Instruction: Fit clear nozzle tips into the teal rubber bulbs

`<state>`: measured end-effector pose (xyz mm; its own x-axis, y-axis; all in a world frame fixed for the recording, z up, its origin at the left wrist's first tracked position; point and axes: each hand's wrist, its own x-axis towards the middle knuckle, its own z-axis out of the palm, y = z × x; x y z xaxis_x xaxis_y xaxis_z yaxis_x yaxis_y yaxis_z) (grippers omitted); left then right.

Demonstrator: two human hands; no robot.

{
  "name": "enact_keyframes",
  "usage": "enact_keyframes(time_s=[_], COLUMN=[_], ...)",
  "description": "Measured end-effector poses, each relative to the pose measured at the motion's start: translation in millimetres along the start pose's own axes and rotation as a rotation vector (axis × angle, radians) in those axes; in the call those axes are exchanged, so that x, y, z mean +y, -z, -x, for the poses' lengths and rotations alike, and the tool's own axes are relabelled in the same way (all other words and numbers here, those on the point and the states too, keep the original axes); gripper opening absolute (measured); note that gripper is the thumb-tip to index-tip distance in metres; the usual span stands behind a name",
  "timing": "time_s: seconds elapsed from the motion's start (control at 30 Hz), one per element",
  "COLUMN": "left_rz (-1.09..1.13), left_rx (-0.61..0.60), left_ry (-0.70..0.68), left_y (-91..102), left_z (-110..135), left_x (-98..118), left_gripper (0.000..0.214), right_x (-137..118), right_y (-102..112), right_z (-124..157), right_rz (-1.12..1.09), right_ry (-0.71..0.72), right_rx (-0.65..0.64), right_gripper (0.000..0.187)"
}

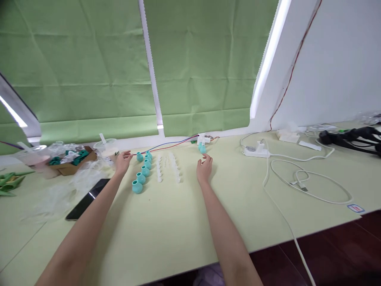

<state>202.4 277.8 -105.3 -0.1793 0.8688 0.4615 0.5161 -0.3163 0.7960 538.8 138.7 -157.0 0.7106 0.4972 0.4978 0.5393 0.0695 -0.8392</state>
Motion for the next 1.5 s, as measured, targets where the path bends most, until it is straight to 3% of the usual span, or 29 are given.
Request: enact_keyframes(time_s=[0.17, 0.3, 0.4, 0.53, 0.67, 0.83, 0.93, 1.03, 1.13, 1.27, 1.37, 1.5], left_rz=[0.126, 0.098, 0.063, 0.035, 0.019, 0.011, 0.0, -0.029, -0.085, -0.252, -0.329, -0.429], left_rx=[-0.056, 0.028, 0.032, 0.029, 0.056, 0.028, 0.042, 0.084, 0.083, -0.103, -0.16, -0.133], left_ry=[-0.133, -0.131, -0.147, -0.18, -0.182, -0.192, -0.237, -0.361, -0.549, -0.736, -0.692, -0.681], left_y=[28.1, 35.2, 35.2, 37.7, 40.0, 38.1, 41.1, 48.4, 51.4, 37.5, 23.8, 21.5], left_z=[65, 95, 98, 93, 90, 88, 89, 94, 106, 133, 149, 154], left_x=[20, 16, 7, 0, -5, -10, -1, 24, 62, 98, 99, 85], left_gripper=[0.025, 0.022, 0.021, 0.02, 0.02, 0.021, 0.022, 0.021, 0.022, 0.039, 0.036, 0.03], right_x=[1, -6, -6, 0, 5, -2, -23, -58, -98, -136, -142, -125], right_y=[-8, -10, -11, -24, -35, -24, -8, 8, 21, 24, 16, 4], right_z=[-25, -77, -110, -128, -128, -127, -117, -88, -40, 29, 60, 73], right_rz=[0.14, 0.289, 0.435, 0.558, 0.663, 0.675, 0.56, 0.259, -0.107, -0.401, -0.505, -0.576], right_ry=[-0.084, 0.0, 0.102, 0.245, 0.437, 0.463, 0.55, 0.609, 0.56, 0.512, 0.47, 0.385], right_rx=[0.096, 0.006, -0.16, -0.331, -0.341, -0.359, -0.329, -0.271, -0.352, -0.532, -0.576, -0.593], right_gripper=[0.043, 0.047, 0.047, 0.052, 0.037, 0.03, 0.027, 0.018, 0.014, 0.014, 0.013, 0.012])
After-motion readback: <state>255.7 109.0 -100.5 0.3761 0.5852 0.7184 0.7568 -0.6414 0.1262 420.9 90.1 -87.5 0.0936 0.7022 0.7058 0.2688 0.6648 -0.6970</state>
